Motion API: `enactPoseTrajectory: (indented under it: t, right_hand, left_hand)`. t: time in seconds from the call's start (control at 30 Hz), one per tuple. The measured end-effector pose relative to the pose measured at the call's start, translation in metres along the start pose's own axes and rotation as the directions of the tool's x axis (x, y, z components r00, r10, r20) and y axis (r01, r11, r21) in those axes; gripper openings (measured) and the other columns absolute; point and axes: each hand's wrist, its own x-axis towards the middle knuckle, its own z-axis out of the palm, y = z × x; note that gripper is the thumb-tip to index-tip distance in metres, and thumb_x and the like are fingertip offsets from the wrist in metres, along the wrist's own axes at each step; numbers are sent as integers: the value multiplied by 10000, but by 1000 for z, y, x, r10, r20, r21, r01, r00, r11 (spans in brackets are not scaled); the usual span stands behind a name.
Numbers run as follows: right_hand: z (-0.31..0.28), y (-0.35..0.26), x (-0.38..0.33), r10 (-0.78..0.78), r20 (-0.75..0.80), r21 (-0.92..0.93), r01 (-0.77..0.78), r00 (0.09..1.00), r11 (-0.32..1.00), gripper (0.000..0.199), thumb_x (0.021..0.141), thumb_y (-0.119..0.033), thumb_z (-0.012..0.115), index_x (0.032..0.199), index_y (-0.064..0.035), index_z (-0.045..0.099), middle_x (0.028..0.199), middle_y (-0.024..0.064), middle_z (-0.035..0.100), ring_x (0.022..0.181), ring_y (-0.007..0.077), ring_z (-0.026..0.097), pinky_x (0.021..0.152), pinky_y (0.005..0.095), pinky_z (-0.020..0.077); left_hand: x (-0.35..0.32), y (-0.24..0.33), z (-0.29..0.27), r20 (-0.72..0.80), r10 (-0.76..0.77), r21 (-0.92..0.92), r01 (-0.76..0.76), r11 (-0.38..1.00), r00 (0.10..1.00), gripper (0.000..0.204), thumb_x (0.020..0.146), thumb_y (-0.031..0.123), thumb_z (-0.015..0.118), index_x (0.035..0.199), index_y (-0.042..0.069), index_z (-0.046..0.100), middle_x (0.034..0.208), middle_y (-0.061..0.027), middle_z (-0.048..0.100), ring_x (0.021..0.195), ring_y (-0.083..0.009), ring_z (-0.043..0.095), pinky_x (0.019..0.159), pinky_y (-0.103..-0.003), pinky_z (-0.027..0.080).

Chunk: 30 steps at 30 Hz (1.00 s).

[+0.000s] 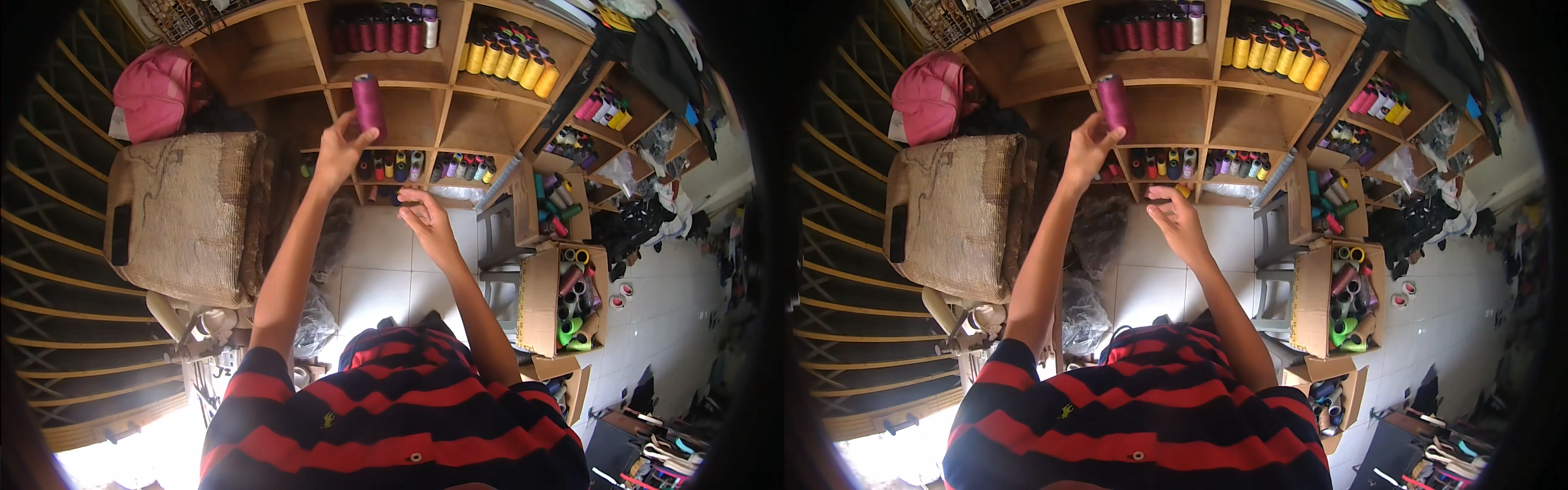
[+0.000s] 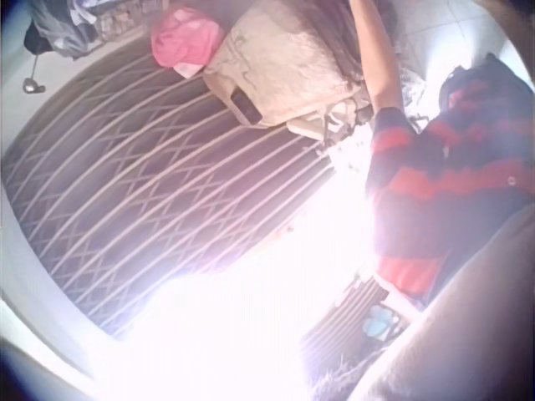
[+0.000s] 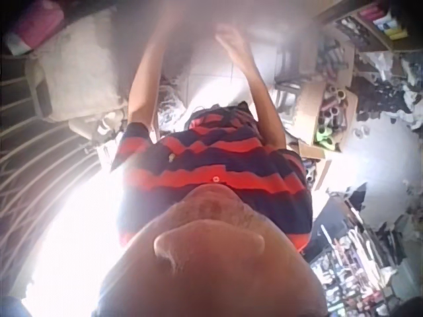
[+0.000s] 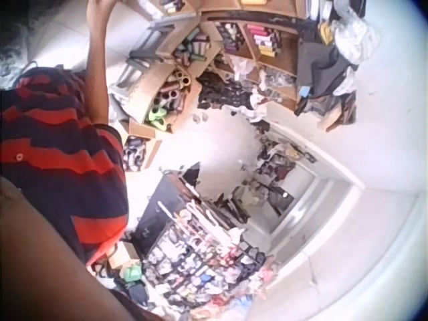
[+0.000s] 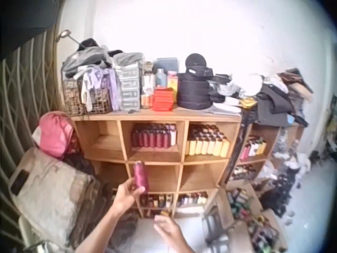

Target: The person organizes thread spools by taking them from cardboard boxes on the floor and placing them onto wooden shelves.

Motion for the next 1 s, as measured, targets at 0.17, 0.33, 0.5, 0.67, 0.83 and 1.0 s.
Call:
enactPoseTrajectory:
  t: [0.17,0.33,0.5,0.67,0.83,1.0]
  right_hand:
    - [-13,34,37,22,18,-1,-22,1000,1000,253,918,-134,588,1135,-9,556,1099,88,623,890,147,616,761,263,494]
    - [-35,56,92,114,27,5,-114,993,993,247,941,-166,562,1143,-24,558,1072,91,637,898,149,617,766,273,482]
    - [-61,69,151,123,28,3,-123,992,992,249,949,-178,554,1147,-28,555,1076,100,645,911,155,620,772,281,477]
    - [-76,79,203,62,43,8,-62,997,998,243,951,-175,551,1142,-24,557,1074,95,648,901,158,624,772,274,476]
    - [-85,88,225,157,-8,49,-156,988,987,258,933,-158,577,1142,-7,562,1053,105,651,884,182,637,769,283,490]
    - [-89,99,238,199,-20,70,-197,980,978,272,928,-164,590,1141,2,562,1045,123,649,883,198,647,776,290,501]
  left_hand:
    - [84,-28,-13,-35,-17,140,22,990,999,419,850,157,699,1170,-73,557,973,-135,678,861,-154,651,726,-277,533]
    - [162,-67,-11,-163,38,160,-11,987,986,468,773,177,765,1120,-81,586,995,-194,646,834,-252,677,740,-330,528]
    - [222,-89,12,-168,22,319,34,947,986,459,758,163,773,1104,-78,595,1038,-196,624,949,-277,653,803,-347,520]
    - [273,-139,30,-190,148,556,-18,831,971,508,742,203,787,1127,-67,593,1017,-192,658,919,-264,669,791,-348,531]
    - [307,-164,56,-186,52,468,42,883,981,515,711,204,803,1107,-55,600,1047,-214,636,927,-303,659,773,-368,538]
    - [320,-192,68,-208,104,492,12,870,973,512,685,215,808,1070,-44,593,1005,-216,629,885,-342,642,742,-414,529]
